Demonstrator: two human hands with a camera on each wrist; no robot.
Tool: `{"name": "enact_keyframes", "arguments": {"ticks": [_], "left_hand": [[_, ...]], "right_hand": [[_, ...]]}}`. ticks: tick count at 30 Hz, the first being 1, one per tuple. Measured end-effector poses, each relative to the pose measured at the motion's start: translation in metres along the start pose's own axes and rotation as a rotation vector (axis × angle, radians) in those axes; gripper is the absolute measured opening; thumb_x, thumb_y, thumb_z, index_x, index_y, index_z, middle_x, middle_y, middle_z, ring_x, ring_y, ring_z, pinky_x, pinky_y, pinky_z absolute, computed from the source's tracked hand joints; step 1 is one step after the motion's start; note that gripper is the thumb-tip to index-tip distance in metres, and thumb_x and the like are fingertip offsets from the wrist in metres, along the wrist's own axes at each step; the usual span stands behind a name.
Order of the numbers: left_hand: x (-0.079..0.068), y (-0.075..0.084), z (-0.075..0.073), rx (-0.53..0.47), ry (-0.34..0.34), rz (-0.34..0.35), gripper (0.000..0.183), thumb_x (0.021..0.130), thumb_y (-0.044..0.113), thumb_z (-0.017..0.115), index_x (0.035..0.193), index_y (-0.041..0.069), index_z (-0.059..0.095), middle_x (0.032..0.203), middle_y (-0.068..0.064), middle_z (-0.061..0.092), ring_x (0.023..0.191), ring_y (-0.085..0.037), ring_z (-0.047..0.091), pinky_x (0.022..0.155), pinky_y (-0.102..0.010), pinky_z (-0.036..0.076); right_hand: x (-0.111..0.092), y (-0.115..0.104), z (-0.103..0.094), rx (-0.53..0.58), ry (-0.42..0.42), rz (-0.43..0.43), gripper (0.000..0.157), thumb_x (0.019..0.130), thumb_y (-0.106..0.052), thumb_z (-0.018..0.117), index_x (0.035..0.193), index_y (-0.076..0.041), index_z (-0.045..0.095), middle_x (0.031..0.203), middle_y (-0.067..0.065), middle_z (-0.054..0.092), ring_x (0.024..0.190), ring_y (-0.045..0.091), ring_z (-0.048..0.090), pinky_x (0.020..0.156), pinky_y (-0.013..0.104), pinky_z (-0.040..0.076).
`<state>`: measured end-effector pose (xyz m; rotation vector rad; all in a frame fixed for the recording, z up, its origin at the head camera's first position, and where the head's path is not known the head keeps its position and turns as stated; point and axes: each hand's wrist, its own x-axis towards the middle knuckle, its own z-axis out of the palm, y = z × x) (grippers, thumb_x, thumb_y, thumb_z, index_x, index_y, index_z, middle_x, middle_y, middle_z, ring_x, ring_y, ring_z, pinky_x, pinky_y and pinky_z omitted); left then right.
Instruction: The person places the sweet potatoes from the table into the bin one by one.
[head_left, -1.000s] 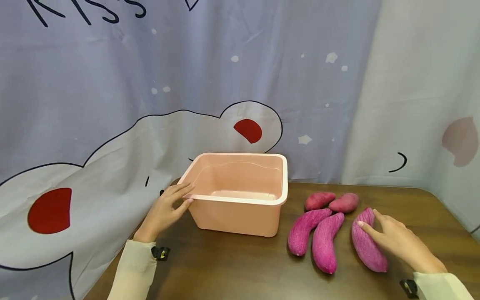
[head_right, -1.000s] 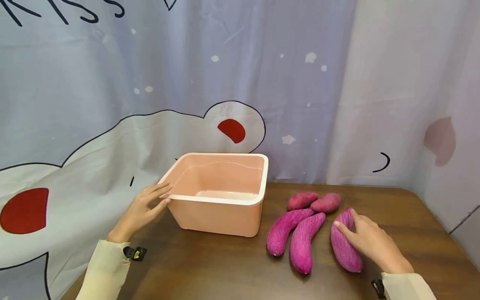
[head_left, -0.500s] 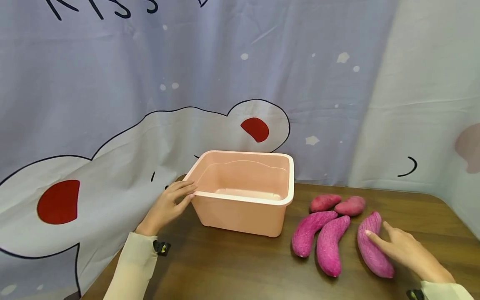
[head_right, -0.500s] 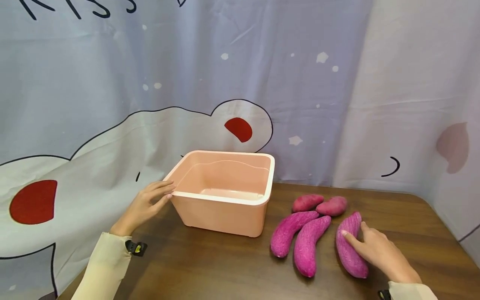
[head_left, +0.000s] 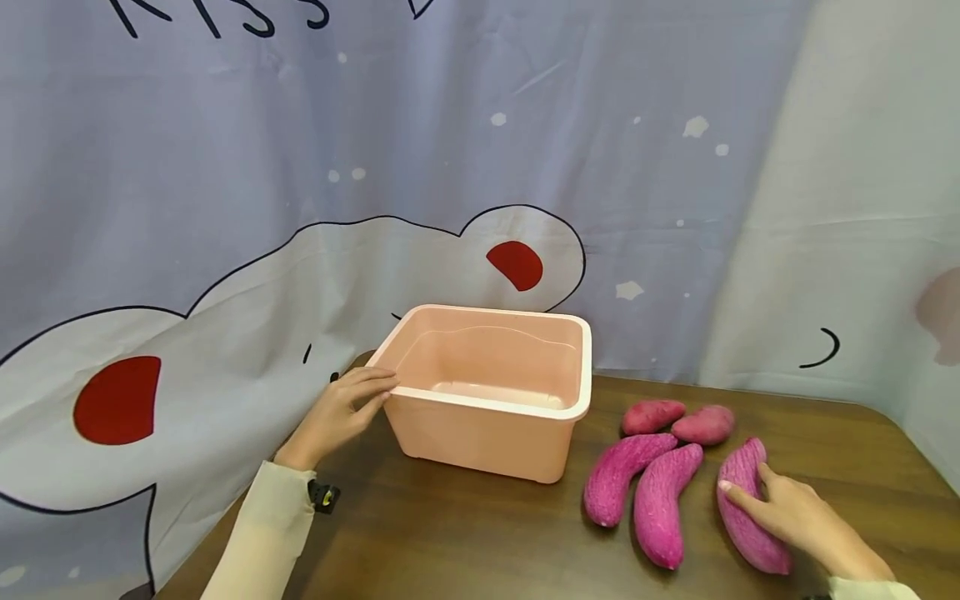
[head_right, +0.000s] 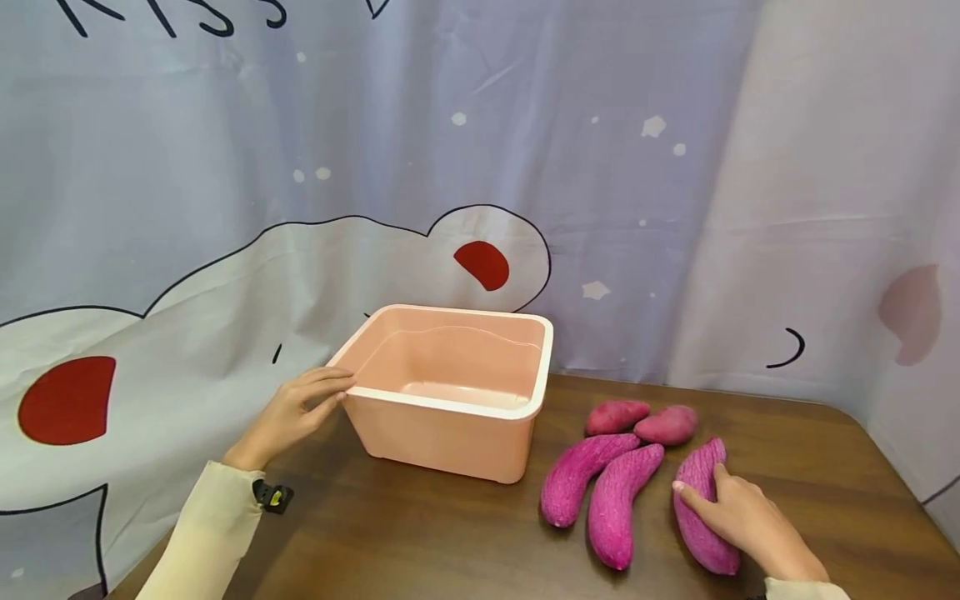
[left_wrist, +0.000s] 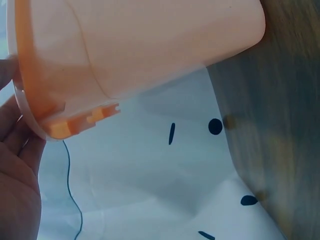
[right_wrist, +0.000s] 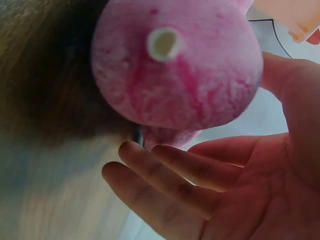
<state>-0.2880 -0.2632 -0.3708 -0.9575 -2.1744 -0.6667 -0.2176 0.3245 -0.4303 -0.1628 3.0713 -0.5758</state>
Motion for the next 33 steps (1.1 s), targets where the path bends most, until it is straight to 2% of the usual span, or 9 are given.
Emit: {"name": "enact_keyframes", "arguments": {"ticks": [3, 8, 14, 23, 27, 33], "left_hand": [[0.0028, 0.0005, 0.0006, -0.003, 0.002, 0.014, 0.026, 0.081, -0.006, 0.071, 0.106, 0.002, 0.073, 0.105, -0.014, 0.071, 0.101, -0.029, 0.065, 0.096, -0.019, 0.045], [0.0033, 0.0007, 0.0018, 0.004, 0.016, 0.017, 0.025, 0.079, -0.008, 0.072, 0.103, 0.001, 0.074, 0.101, -0.011, 0.072, 0.096, -0.027, 0.066, 0.088, -0.028, 0.050], [0.0020, -0.0005, 0.0029, 0.016, 0.017, 0.010, 0.027, 0.077, -0.009, 0.073, 0.102, 0.002, 0.074, 0.100, -0.010, 0.072, 0.095, -0.026, 0.066, 0.084, -0.033, 0.051], [0.0045, -0.0024, 0.0024, 0.007, -0.002, 0.000, 0.025, 0.078, -0.007, 0.073, 0.102, 0.003, 0.075, 0.099, -0.009, 0.073, 0.093, -0.024, 0.066, 0.083, -0.027, 0.051], [0.0044, -0.0023, 0.0015, -0.001, -0.012, -0.004, 0.024, 0.078, -0.006, 0.073, 0.101, 0.001, 0.075, 0.098, -0.010, 0.073, 0.093, -0.025, 0.066, 0.084, -0.023, 0.050], [0.0041, -0.0039, 0.0007, 0.000, -0.022, -0.011, 0.023, 0.079, -0.007, 0.072, 0.100, 0.000, 0.074, 0.097, -0.009, 0.073, 0.091, -0.024, 0.066, 0.083, -0.021, 0.049]], "right_hand": [[-0.0025, 0.0022, 0.0015, 0.003, -0.025, 0.022, 0.089, 0.097, -0.050, 0.047, 0.128, 0.032, 0.030, 0.120, 0.049, 0.045, 0.107, 0.062, 0.049, 0.084, 0.064, 0.045], [-0.0020, 0.0035, 0.0001, 0.000, -0.056, 0.053, 0.091, 0.096, -0.052, 0.045, 0.125, 0.033, 0.032, 0.119, 0.049, 0.046, 0.107, 0.063, 0.048, 0.084, 0.064, 0.045], [0.0017, 0.0032, 0.0008, 0.003, -0.076, 0.041, 0.089, 0.096, -0.051, 0.046, 0.125, 0.032, 0.033, 0.119, 0.049, 0.046, 0.106, 0.062, 0.049, 0.085, 0.063, 0.045], [0.0041, 0.0058, 0.0020, 0.011, -0.068, 0.031, 0.088, 0.095, -0.049, 0.050, 0.125, 0.032, 0.033, 0.121, 0.049, 0.044, 0.106, 0.063, 0.048, 0.085, 0.063, 0.045], [0.0050, 0.0062, 0.0015, 0.006, -0.093, 0.025, 0.089, 0.095, -0.049, 0.050, 0.126, 0.033, 0.031, 0.121, 0.050, 0.042, 0.107, 0.062, 0.049, 0.085, 0.062, 0.046], [0.0068, 0.0051, 0.0008, 0.022, -0.048, 0.012, 0.086, 0.093, -0.046, 0.054, 0.124, 0.032, 0.036, 0.114, 0.048, 0.050, 0.100, 0.061, 0.053, 0.083, 0.062, 0.047]]}}
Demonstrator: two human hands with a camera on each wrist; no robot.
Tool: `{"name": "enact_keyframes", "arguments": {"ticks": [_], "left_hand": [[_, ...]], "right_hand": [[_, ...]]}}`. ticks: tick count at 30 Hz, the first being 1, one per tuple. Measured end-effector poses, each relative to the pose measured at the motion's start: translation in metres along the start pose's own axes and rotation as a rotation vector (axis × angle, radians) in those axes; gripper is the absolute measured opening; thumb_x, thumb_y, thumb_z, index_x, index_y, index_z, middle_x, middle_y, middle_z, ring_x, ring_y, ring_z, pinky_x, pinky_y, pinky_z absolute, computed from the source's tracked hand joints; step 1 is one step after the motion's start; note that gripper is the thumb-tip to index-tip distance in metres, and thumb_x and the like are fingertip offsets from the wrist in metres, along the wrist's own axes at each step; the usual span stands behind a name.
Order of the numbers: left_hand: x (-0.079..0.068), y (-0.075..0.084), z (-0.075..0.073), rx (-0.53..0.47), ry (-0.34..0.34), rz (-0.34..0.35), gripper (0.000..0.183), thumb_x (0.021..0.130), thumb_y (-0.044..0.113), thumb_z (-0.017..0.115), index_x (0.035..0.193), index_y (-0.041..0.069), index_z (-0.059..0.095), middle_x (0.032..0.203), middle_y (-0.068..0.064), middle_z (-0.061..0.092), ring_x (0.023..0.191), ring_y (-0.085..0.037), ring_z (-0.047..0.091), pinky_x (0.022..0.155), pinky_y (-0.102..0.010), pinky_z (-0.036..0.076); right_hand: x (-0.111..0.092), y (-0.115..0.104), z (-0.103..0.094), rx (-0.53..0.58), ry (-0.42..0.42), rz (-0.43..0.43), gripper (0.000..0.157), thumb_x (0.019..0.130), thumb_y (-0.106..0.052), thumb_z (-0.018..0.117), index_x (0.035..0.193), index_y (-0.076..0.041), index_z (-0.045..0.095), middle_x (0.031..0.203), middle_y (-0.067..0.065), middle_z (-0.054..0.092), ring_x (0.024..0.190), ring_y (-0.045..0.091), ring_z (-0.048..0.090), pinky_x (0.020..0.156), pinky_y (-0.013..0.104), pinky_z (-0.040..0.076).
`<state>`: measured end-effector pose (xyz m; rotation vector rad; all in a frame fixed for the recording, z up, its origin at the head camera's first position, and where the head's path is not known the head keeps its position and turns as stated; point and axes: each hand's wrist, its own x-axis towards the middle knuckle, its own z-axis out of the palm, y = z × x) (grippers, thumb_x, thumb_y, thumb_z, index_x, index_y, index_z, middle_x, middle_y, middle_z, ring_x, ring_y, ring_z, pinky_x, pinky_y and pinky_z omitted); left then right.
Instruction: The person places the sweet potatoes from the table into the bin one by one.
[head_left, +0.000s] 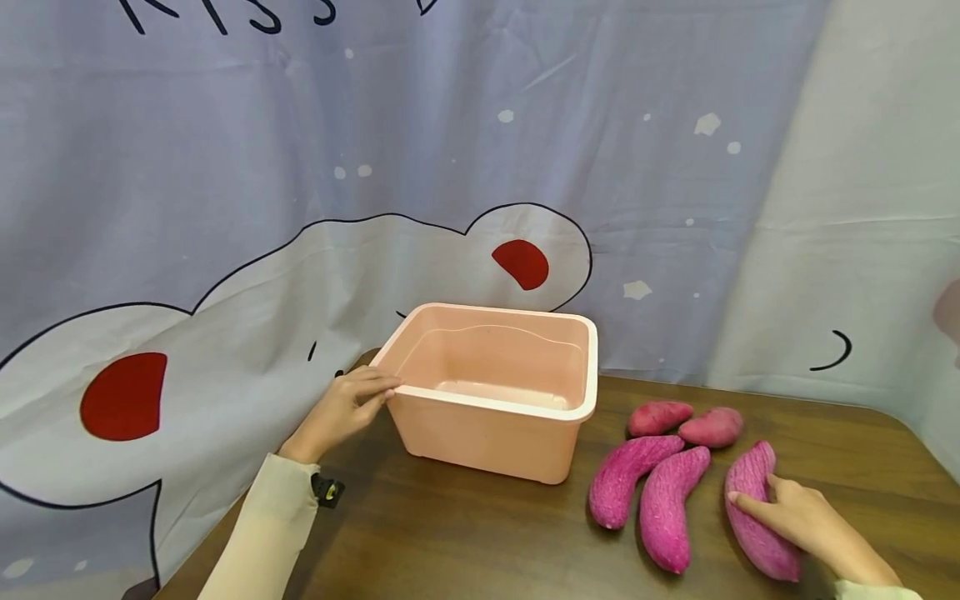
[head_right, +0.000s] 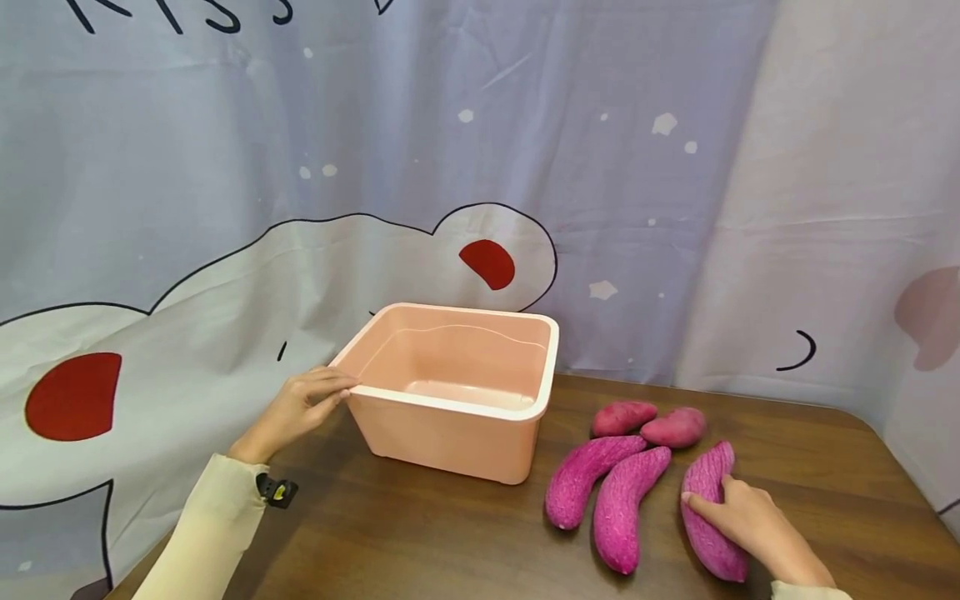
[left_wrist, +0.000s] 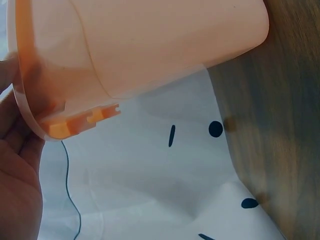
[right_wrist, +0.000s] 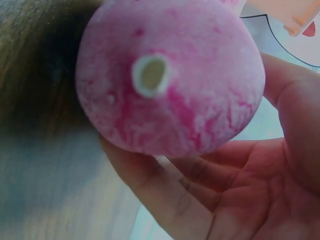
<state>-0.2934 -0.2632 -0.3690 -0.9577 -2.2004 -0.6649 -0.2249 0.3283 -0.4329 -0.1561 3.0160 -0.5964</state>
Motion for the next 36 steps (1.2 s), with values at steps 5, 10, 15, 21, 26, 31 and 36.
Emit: {"name": "enact_keyframes", "arguments": {"ticks": [5, 10, 15, 21, 26, 31, 36], "left_hand": [[0.0005, 0.0022, -0.0011, -0.001, -0.010, -0.012, 0.022, 0.079, -0.006, 0.072, 0.101, 0.000, 0.074, 0.097, -0.009, 0.073, 0.092, -0.023, 0.066, 0.082, -0.024, 0.050], [-0.0001, 0.0025, -0.0012, 0.023, -0.012, -0.018, 0.022, 0.080, -0.005, 0.072, 0.101, 0.000, 0.074, 0.098, -0.009, 0.072, 0.093, -0.025, 0.066, 0.083, -0.030, 0.051], [0.0004, 0.0027, -0.0017, 0.016, -0.012, -0.020, 0.023, 0.079, -0.006, 0.072, 0.101, 0.000, 0.074, 0.098, -0.010, 0.072, 0.093, -0.025, 0.065, 0.083, -0.029, 0.051], [0.0018, 0.0032, -0.0028, 0.008, -0.028, -0.032, 0.022, 0.080, -0.006, 0.072, 0.101, 0.000, 0.074, 0.097, -0.009, 0.072, 0.092, -0.023, 0.065, 0.082, -0.023, 0.049], [0.0011, 0.0025, -0.0035, 0.014, -0.033, -0.033, 0.022, 0.080, -0.005, 0.072, 0.101, 0.000, 0.074, 0.097, -0.009, 0.072, 0.091, -0.022, 0.065, 0.081, -0.025, 0.050], [0.0006, 0.0026, -0.0032, 0.023, -0.038, -0.036, 0.021, 0.081, -0.005, 0.071, 0.101, 0.000, 0.074, 0.098, -0.009, 0.072, 0.092, -0.022, 0.065, 0.081, -0.029, 0.051], [0.0010, 0.0026, -0.0032, 0.020, -0.034, -0.030, 0.021, 0.081, -0.004, 0.071, 0.101, 0.000, 0.074, 0.098, -0.008, 0.072, 0.092, -0.022, 0.065, 0.080, -0.033, 0.052]], "right_hand": [[0.0002, 0.0003, 0.0004, 0.011, 0.011, -0.010, 0.082, 0.093, -0.045, 0.055, 0.121, 0.031, 0.040, 0.109, 0.045, 0.055, 0.097, 0.059, 0.056, 0.081, 0.060, 0.049], [-0.0005, 0.0000, 0.0006, 0.016, 0.017, -0.016, 0.081, 0.093, -0.044, 0.055, 0.121, 0.031, 0.041, 0.108, 0.045, 0.056, 0.096, 0.058, 0.057, 0.080, 0.060, 0.049], [0.0008, -0.0007, 0.0008, 0.019, 0.051, -0.014, 0.077, 0.091, -0.043, 0.058, 0.116, 0.029, 0.047, 0.102, 0.042, 0.060, 0.091, 0.057, 0.059, 0.076, 0.059, 0.050], [0.0001, -0.0012, 0.0003, 0.019, 0.046, -0.006, 0.077, 0.092, -0.043, 0.057, 0.116, 0.029, 0.046, 0.103, 0.042, 0.059, 0.091, 0.057, 0.059, 0.076, 0.059, 0.050], [0.0011, -0.0023, 0.0008, 0.013, 0.058, -0.003, 0.075, 0.091, -0.043, 0.058, 0.115, 0.028, 0.048, 0.101, 0.041, 0.060, 0.089, 0.057, 0.059, 0.075, 0.058, 0.050], [0.0018, -0.0025, 0.0010, 0.010, 0.056, 0.005, 0.078, 0.091, -0.044, 0.057, 0.117, 0.029, 0.045, 0.103, 0.043, 0.058, 0.091, 0.058, 0.058, 0.076, 0.059, 0.050], [0.0013, -0.0054, -0.0007, -0.003, 0.064, 0.008, 0.081, 0.092, -0.043, 0.057, 0.119, 0.031, 0.041, 0.107, 0.046, 0.055, 0.093, 0.060, 0.057, 0.078, 0.061, 0.049]]}}
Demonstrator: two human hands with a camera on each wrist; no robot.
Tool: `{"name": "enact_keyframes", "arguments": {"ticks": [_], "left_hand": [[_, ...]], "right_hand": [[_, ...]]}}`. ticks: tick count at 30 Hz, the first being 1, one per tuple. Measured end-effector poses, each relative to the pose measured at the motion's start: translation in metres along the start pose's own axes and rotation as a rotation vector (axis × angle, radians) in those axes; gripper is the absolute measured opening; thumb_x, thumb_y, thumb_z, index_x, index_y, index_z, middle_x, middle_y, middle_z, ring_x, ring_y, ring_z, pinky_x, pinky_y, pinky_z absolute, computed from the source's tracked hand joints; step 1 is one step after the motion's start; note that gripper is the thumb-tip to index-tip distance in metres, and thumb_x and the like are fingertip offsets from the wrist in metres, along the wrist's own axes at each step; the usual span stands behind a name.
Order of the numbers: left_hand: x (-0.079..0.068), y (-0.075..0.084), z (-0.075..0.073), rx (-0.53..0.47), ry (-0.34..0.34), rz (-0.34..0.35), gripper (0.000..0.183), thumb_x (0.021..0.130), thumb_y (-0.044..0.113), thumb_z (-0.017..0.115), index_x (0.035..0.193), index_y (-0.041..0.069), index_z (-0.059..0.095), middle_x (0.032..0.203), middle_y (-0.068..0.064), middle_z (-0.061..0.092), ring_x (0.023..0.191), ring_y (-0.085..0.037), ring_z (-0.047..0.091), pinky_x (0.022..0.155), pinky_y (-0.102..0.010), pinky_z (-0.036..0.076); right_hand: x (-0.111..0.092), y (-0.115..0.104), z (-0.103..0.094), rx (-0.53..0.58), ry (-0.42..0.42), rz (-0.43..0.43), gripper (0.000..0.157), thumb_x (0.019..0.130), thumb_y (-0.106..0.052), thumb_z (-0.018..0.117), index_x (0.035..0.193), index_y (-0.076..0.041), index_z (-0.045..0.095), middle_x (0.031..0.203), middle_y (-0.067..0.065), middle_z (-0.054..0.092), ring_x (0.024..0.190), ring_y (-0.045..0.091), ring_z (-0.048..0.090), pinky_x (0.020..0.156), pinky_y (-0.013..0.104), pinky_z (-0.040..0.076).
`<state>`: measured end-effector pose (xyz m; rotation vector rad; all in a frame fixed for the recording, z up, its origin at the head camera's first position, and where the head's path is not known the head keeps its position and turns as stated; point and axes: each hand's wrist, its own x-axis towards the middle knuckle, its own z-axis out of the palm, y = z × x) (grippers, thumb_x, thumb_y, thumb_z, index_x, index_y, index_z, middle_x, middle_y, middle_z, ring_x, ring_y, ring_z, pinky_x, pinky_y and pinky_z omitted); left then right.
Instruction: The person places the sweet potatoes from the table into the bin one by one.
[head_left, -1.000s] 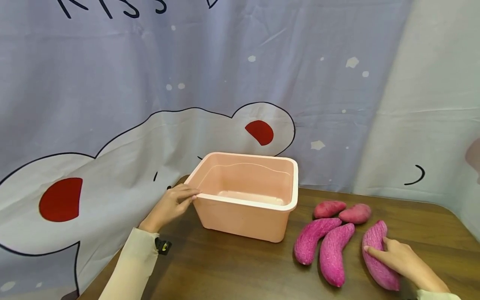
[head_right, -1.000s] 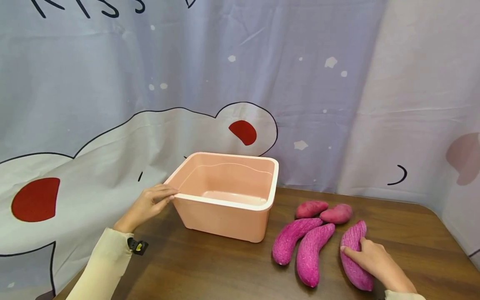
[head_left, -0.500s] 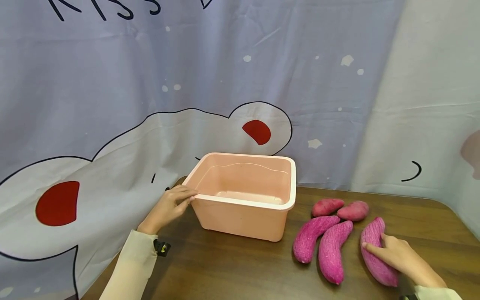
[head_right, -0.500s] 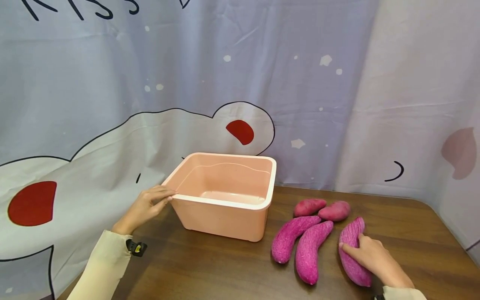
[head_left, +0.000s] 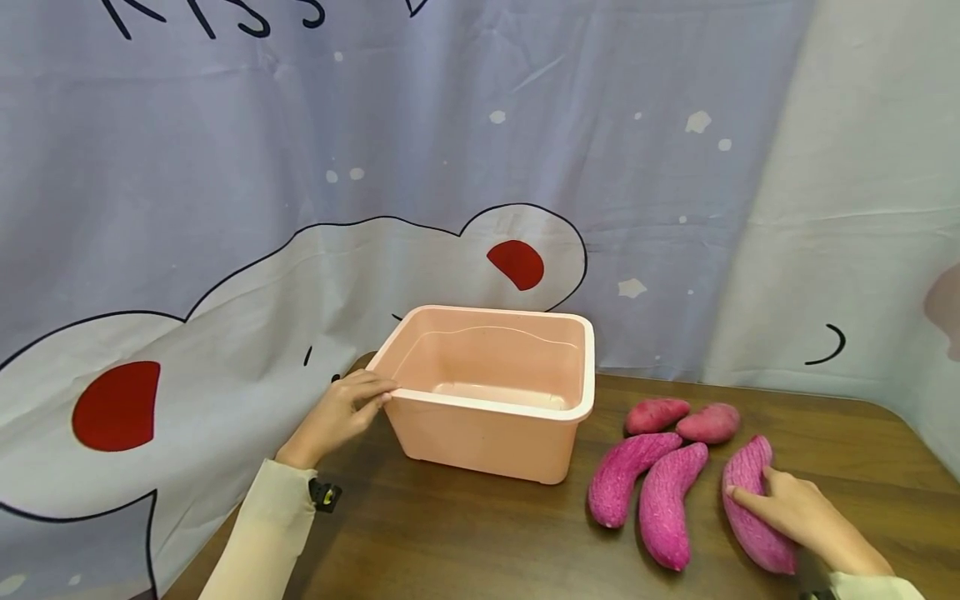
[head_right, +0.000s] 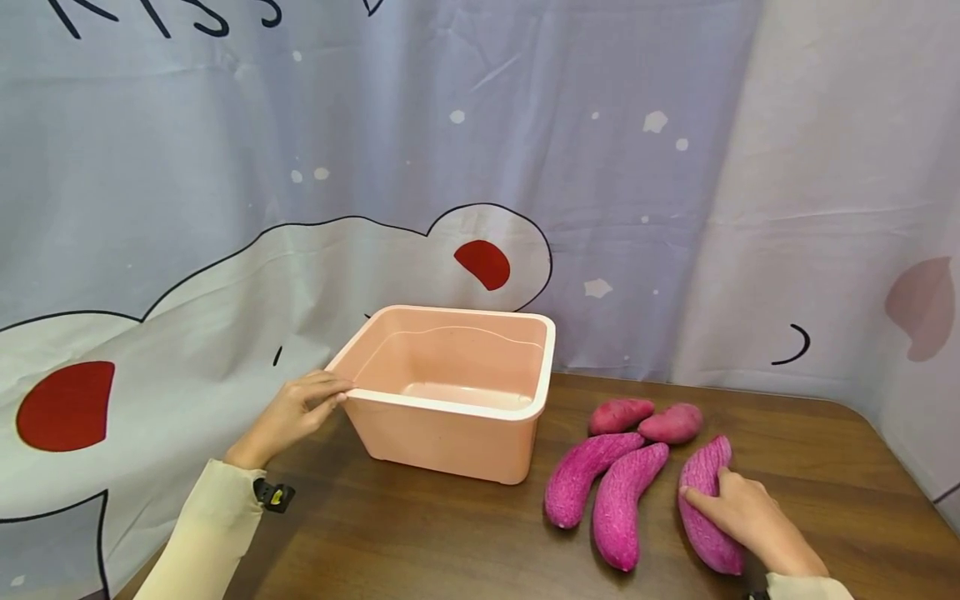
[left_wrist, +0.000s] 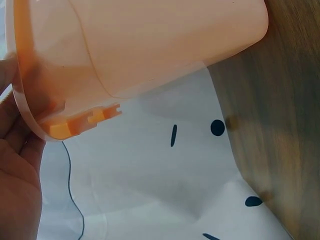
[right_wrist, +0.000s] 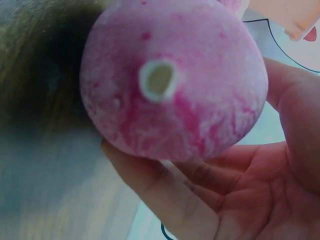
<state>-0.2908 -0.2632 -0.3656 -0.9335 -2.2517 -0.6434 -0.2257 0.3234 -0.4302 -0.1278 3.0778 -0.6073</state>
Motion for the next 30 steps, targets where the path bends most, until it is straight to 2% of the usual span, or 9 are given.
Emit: {"name": "enact_keyframes", "arguments": {"ticks": [4, 14, 25, 30], "left_hand": [[0.001, 0.000, 0.000, -0.004, 0.000, 0.002, 0.021, 0.081, -0.004, 0.071, 0.101, 0.000, 0.074, 0.097, -0.008, 0.072, 0.092, -0.022, 0.065, 0.080, -0.033, 0.052], [0.001, 0.000, -0.001, -0.009, 0.000, -0.006, 0.021, 0.081, -0.003, 0.072, 0.101, 0.001, 0.074, 0.097, -0.007, 0.072, 0.091, -0.021, 0.064, 0.080, -0.028, 0.050], [0.003, 0.001, -0.001, -0.003, -0.004, -0.007, 0.021, 0.081, -0.003, 0.072, 0.101, 0.001, 0.074, 0.098, -0.008, 0.072, 0.092, -0.022, 0.065, 0.081, -0.029, 0.050], [0.001, 0.002, -0.001, -0.002, -0.005, -0.016, 0.022, 0.081, -0.003, 0.072, 0.102, 0.002, 0.074, 0.099, -0.008, 0.072, 0.093, -0.022, 0.065, 0.080, -0.033, 0.051]], "right_hand": [[-0.002, -0.003, -0.003, 0.000, 0.017, -0.020, 0.078, 0.091, -0.041, 0.058, 0.121, 0.030, 0.041, 0.106, 0.045, 0.056, 0.093, 0.058, 0.058, 0.078, 0.060, 0.049], [0.001, -0.013, -0.014, -0.009, 0.016, -0.034, 0.085, 0.093, -0.044, 0.056, 0.127, 0.031, 0.033, 0.119, 0.048, 0.047, 0.104, 0.062, 0.051, 0.082, 0.063, 0.047], [0.009, -0.029, -0.027, -0.017, 0.046, -0.042, 0.082, 0.091, -0.043, 0.059, 0.131, 0.025, 0.036, 0.116, 0.044, 0.053, 0.100, 0.061, 0.054, 0.075, 0.063, 0.048], [0.007, -0.038, -0.032, 0.002, 0.054, -0.061, 0.078, 0.090, -0.045, 0.060, 0.133, 0.017, 0.041, 0.111, 0.038, 0.060, 0.096, 0.053, 0.060, 0.069, 0.057, 0.050]]}}
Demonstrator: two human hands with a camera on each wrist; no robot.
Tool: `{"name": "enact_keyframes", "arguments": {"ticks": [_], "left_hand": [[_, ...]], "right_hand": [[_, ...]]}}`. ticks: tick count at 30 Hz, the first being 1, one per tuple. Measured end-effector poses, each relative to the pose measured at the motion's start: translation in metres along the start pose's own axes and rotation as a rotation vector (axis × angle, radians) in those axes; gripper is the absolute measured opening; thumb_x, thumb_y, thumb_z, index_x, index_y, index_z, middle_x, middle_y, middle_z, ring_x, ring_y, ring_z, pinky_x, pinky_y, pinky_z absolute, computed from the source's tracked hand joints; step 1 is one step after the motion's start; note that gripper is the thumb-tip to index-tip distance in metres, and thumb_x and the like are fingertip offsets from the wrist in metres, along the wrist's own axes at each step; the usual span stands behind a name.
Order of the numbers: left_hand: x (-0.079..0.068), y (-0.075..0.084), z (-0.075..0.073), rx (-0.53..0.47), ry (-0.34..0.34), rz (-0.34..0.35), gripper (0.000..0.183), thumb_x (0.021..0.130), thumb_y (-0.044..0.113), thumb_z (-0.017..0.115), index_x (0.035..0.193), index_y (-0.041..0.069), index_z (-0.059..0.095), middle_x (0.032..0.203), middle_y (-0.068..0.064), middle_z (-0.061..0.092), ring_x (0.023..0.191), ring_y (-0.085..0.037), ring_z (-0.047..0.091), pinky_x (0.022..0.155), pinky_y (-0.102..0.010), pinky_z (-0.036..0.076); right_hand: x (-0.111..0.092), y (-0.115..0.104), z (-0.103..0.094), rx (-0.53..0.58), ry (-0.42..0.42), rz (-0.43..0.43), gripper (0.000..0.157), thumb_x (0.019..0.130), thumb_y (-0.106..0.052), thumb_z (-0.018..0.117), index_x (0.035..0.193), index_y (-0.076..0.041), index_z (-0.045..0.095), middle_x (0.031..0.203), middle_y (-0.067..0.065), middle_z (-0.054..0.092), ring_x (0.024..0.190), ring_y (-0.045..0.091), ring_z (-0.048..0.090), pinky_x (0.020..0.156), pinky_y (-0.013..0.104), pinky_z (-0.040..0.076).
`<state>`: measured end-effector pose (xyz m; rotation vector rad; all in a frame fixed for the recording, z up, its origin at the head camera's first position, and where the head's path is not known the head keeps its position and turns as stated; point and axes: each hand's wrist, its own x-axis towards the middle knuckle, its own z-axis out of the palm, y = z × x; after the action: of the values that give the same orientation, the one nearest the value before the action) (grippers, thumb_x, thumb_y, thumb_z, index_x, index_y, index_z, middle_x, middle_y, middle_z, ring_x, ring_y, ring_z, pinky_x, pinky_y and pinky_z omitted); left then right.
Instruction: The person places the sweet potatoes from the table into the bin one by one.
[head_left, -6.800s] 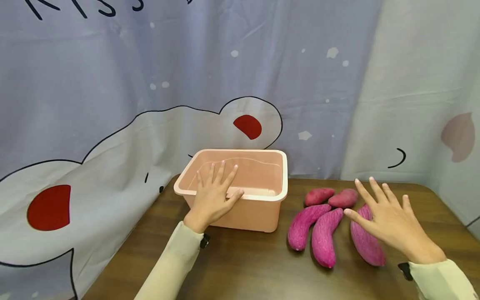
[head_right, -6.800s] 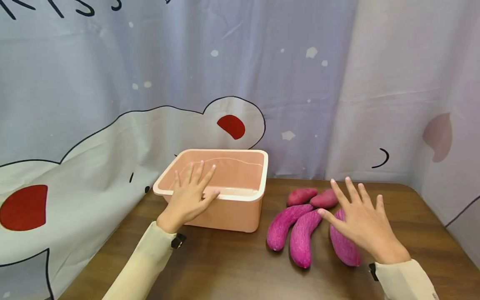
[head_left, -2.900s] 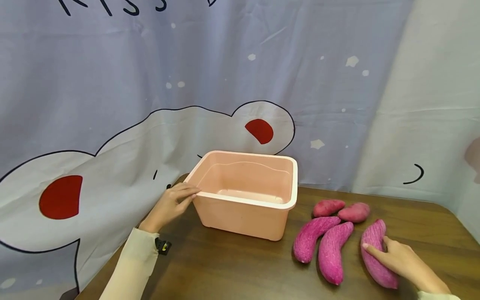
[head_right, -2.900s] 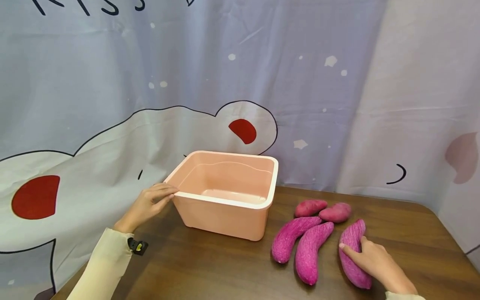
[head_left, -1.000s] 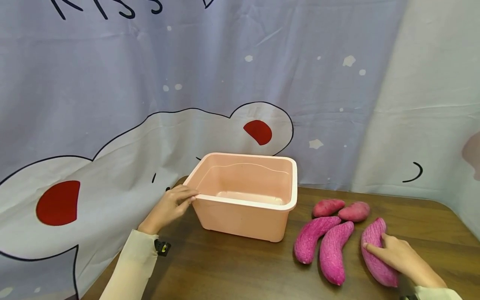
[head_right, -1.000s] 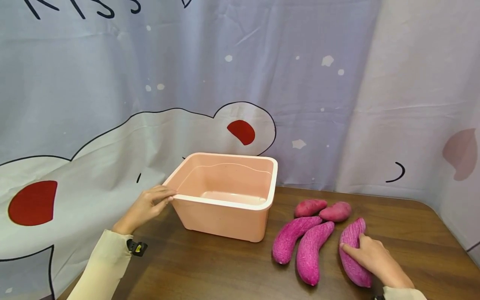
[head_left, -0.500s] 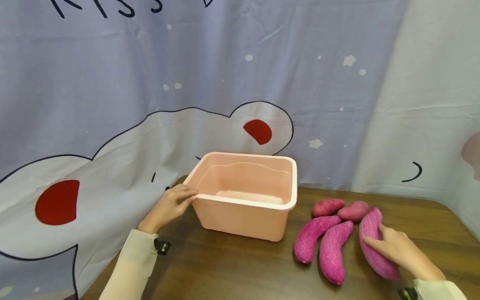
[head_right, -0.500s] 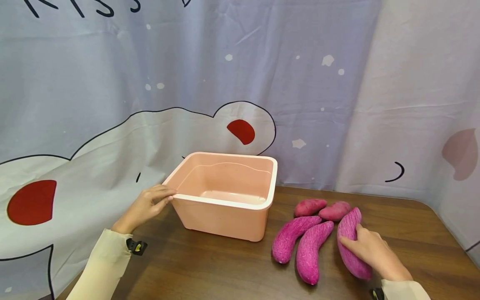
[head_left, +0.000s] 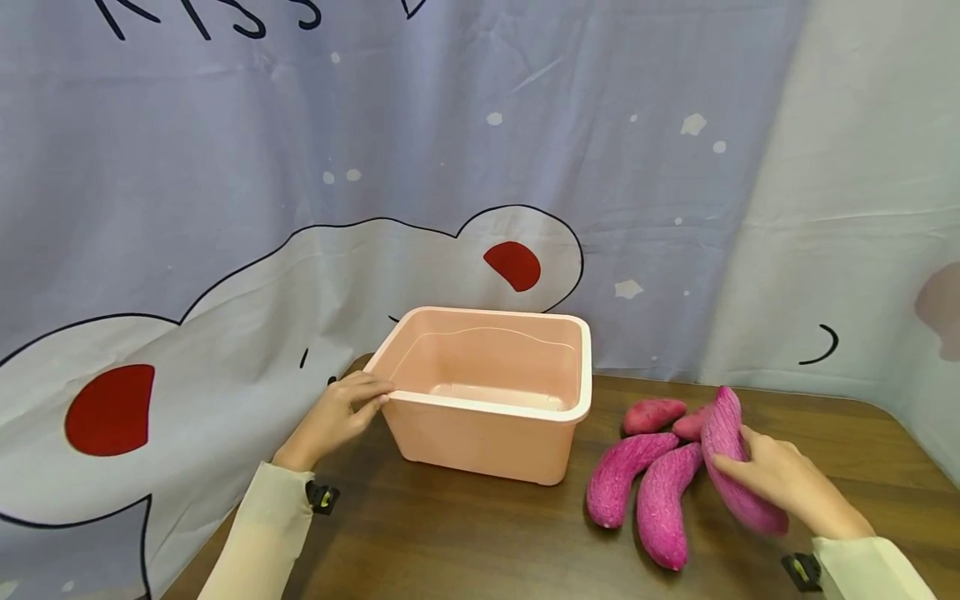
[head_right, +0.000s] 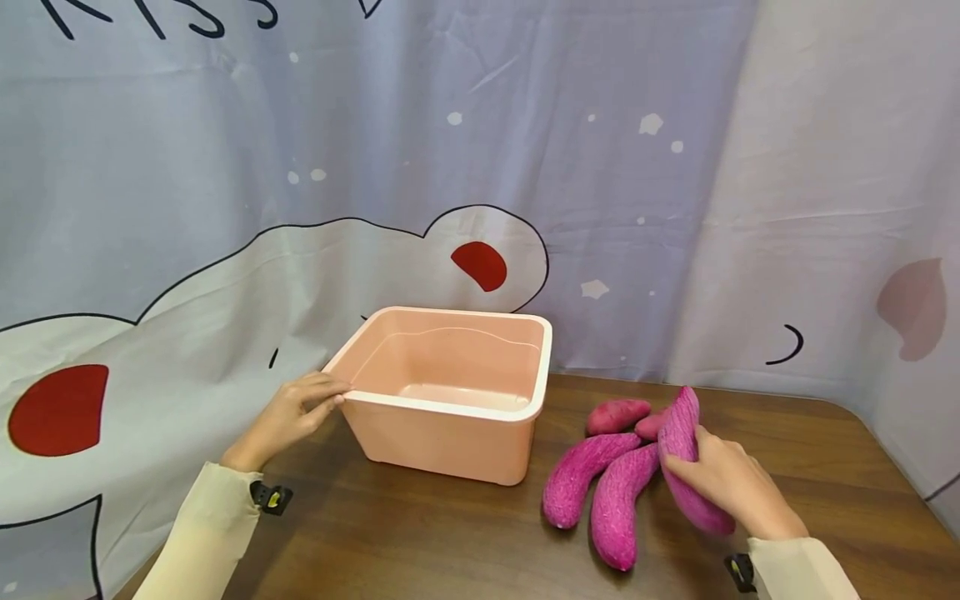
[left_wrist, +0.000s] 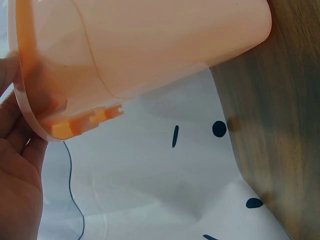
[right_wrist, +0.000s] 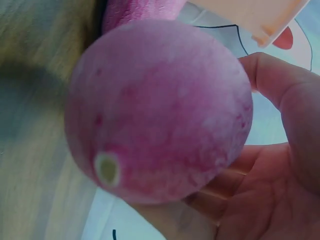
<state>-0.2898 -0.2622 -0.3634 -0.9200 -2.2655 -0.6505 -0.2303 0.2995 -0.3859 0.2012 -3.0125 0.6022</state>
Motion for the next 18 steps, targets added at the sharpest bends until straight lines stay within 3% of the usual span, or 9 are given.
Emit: {"name": "enact_keyframes", "arguments": {"ticks": [6, 13, 18], "left_hand": [[0.000, 0.000, 0.001, -0.004, 0.005, -0.001, 0.022, 0.081, -0.003, 0.072, 0.102, 0.002, 0.074, 0.099, -0.009, 0.072, 0.093, -0.022, 0.065, 0.081, -0.033, 0.051], [-0.002, -0.001, 0.002, -0.002, 0.014, -0.001, 0.023, 0.080, -0.003, 0.072, 0.102, 0.003, 0.074, 0.098, -0.008, 0.072, 0.093, -0.022, 0.064, 0.082, -0.030, 0.050], [-0.002, -0.003, 0.002, -0.009, 0.011, 0.008, 0.023, 0.080, -0.003, 0.073, 0.103, 0.003, 0.074, 0.097, -0.007, 0.072, 0.093, -0.021, 0.064, 0.083, -0.027, 0.049]], "right_hand": [[0.000, -0.010, -0.006, 0.013, 0.004, 0.003, 0.073, 0.089, -0.044, 0.062, 0.136, 0.008, 0.044, 0.103, 0.025, 0.067, 0.086, 0.036, 0.065, 0.060, 0.046, 0.049], [0.006, -0.020, -0.017, -0.018, 0.003, -0.002, 0.078, 0.089, -0.048, 0.060, 0.139, 0.009, 0.039, 0.113, 0.032, 0.062, 0.094, 0.047, 0.062, 0.062, 0.052, 0.049], [0.009, -0.030, -0.024, -0.006, 0.009, -0.037, 0.075, 0.089, -0.046, 0.061, 0.140, 0.005, 0.041, 0.108, 0.025, 0.067, 0.088, 0.035, 0.065, 0.062, 0.044, 0.049]]}}
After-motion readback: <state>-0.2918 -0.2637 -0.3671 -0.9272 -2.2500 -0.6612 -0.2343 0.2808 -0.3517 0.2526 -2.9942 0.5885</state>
